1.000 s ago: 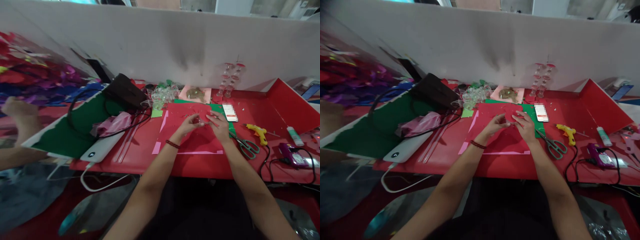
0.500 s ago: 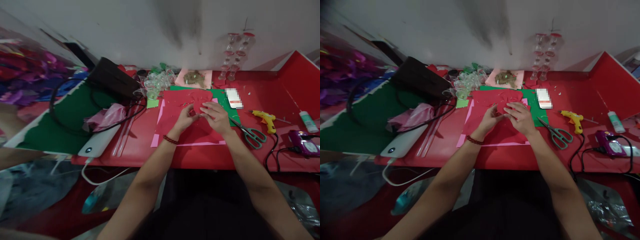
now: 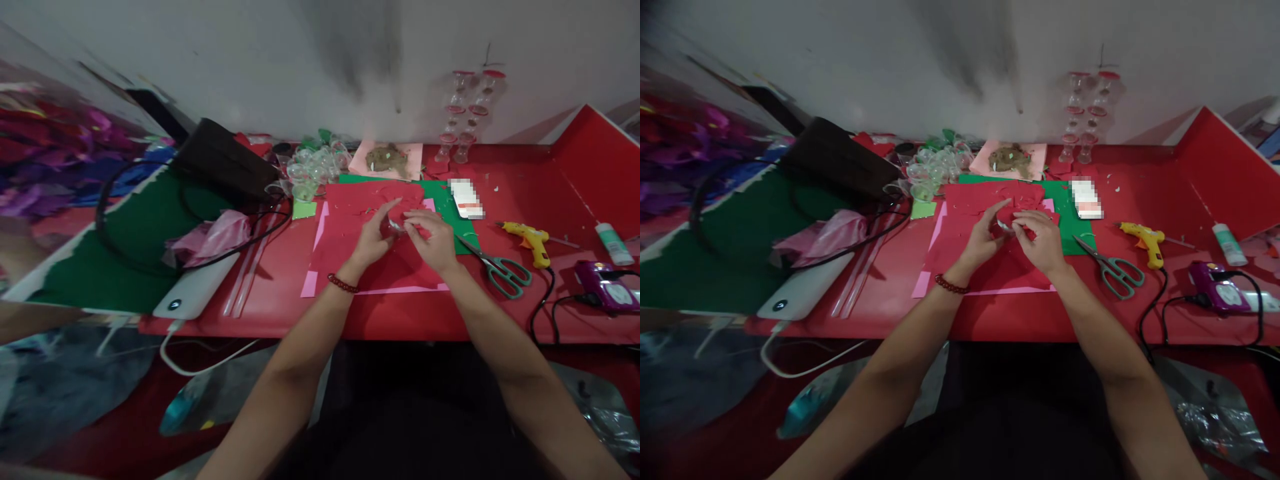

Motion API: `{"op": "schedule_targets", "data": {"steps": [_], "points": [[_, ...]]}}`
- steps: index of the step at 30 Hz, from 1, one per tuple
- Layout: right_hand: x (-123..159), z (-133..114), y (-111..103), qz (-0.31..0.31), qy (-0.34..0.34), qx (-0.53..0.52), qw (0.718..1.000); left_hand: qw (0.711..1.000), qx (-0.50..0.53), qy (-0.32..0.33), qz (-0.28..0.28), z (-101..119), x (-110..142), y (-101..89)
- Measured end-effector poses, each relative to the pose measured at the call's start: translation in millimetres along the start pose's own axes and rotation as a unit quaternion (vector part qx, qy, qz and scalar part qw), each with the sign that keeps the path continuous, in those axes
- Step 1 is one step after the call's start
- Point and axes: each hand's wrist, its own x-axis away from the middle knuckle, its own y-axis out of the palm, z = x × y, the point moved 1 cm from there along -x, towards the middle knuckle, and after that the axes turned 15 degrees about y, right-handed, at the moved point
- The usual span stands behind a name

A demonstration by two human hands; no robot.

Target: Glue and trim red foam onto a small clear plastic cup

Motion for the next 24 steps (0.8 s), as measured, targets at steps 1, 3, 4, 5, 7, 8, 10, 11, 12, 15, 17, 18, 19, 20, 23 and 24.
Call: {"op": "schedule_targets", "data": {"steps": [1, 3, 4, 5, 7, 8, 10, 11, 12, 15, 17, 18, 19, 20, 23, 24], "points": [[0, 0, 1, 0.001, 0.010, -0.007, 1.000, 1.000, 0.003, -0.001, -0.001, 0, 0, 0.8], [0, -1, 2, 0.000, 0.028, -0.020, 0.999, 1.000, 0.019, -0.005, 0.007, 0, 0, 2.2], [0, -1, 2, -0.001, 0.037, -0.025, 0.999, 0.999, 0.031, -0.009, 0.014, 0, 0, 2.7], [0, -1, 1, -0.002, 0.042, -0.029, 0.999, 0.999, 0.048, -0.015, 0.019, 1, -1, 3.0], [-1, -1, 0, -0.002, 0.046, -0.034, 0.998, 0.994, 0.097, -0.030, 0.026, 6, -2, 3.1], [-2, -1, -2, -0.002, 0.045, -0.036, 0.998, 0.991, 0.128, -0.041, 0.025, 9, -3, 3.0], [-3, -1, -4, -0.001, 0.043, -0.040, 0.998, 0.979, 0.190, -0.066, 0.025, 15, -4, 2.4], [-4, 0, -5, 0.001, 0.042, -0.042, 0.998, 0.973, 0.216, -0.080, 0.027, 18, -5, 2.2], [-4, 0, -6, 0.002, 0.042, -0.045, 0.998, 0.967, 0.237, -0.093, 0.032, 21, -6, 2.1], [-5, 2, -6, 0.001, 0.046, -0.044, 0.998, 0.953, 0.273, -0.122, 0.047, 25, -8, 2.7], [-5, 2, -5, -0.007, 0.052, -0.034, 0.998, 0.948, 0.283, -0.136, 0.055, 24, -9, 3.3], [-5, 3, -5, -0.009, 0.054, -0.028, 0.998, 0.944, 0.291, -0.145, 0.058, 24, -9, 3.5], [-5, 3, -5, -0.012, 0.055, -0.022, 0.998, 0.939, 0.302, -0.155, 0.061, 24, -9, 3.7], [-5, 2, -6, -0.013, 0.054, -0.016, 0.998, 0.932, 0.316, -0.166, 0.064, 23, -9, 3.9], [-5, 1, -7, -0.010, 0.051, -0.004, 0.999, 0.920, 0.335, -0.187, 0.083, 24, -9, 4.6], [-5, 1, -7, -0.009, 0.051, -0.002, 0.999, 0.921, 0.329, -0.188, 0.092, 25, -9, 5.0]]}}
